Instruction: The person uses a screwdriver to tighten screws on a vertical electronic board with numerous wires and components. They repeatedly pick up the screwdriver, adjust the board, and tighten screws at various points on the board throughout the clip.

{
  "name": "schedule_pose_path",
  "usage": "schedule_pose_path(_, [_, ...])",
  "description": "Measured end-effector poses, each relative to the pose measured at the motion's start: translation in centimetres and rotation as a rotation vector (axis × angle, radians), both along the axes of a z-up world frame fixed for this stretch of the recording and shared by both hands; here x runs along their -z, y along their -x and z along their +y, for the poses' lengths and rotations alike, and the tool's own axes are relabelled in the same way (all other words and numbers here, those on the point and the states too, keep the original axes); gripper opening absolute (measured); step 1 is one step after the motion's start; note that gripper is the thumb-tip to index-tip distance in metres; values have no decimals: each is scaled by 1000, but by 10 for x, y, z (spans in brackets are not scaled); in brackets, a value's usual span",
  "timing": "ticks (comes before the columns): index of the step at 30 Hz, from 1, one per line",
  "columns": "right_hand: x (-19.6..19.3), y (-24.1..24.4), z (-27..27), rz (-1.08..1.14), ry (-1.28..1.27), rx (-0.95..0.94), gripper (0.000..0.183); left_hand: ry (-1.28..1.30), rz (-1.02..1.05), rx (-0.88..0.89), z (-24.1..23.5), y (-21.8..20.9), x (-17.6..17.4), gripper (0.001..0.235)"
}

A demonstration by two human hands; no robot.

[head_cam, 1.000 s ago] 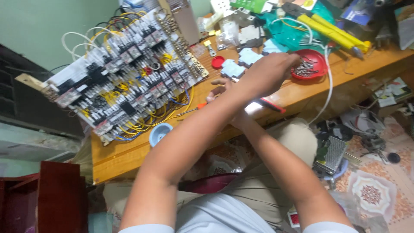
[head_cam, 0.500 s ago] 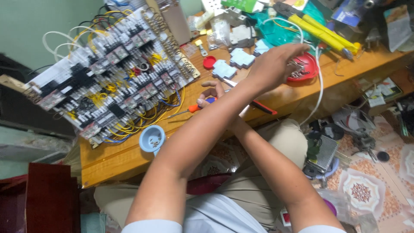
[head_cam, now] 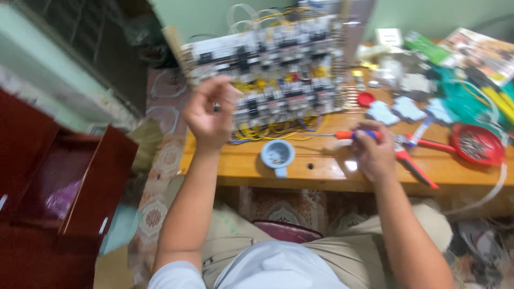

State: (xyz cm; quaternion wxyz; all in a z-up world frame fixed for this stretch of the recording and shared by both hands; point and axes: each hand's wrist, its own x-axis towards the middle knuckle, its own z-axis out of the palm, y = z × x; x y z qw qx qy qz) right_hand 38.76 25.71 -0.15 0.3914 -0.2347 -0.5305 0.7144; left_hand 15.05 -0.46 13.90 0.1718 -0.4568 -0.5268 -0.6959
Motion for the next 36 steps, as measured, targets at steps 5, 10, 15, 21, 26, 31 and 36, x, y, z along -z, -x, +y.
schedule_pose_path(5, [-57,28,-43,49,-410,-48,10,-357,-287,-292,-21,108,72,24])
schedule_pose_path(10, [-156,81,-120,-22,-968,-150,11,-142,-530,-541,-16,125,108,39])
schedule_pose_path(15, [-163,161,-157,86,-1466,-237,17,-80,-446,-294,1,132,133,46])
schedule_pose_path(21, [-158,220,-171,200,-1744,-195,12,46,-453,-235,13,152,165,43])
schedule_pose_path(26, [-157,225,-174,193,-1762,-184,14,24,-334,-290,0,140,143,36])
schedule_pose_path(31, [-150,227,-172,205,-1719,-154,12,-28,-235,-350,3,143,145,32])
schedule_pose_path(36, [-152,228,-172,232,-1787,-154,10,-2,-269,-361,-7,131,131,25])
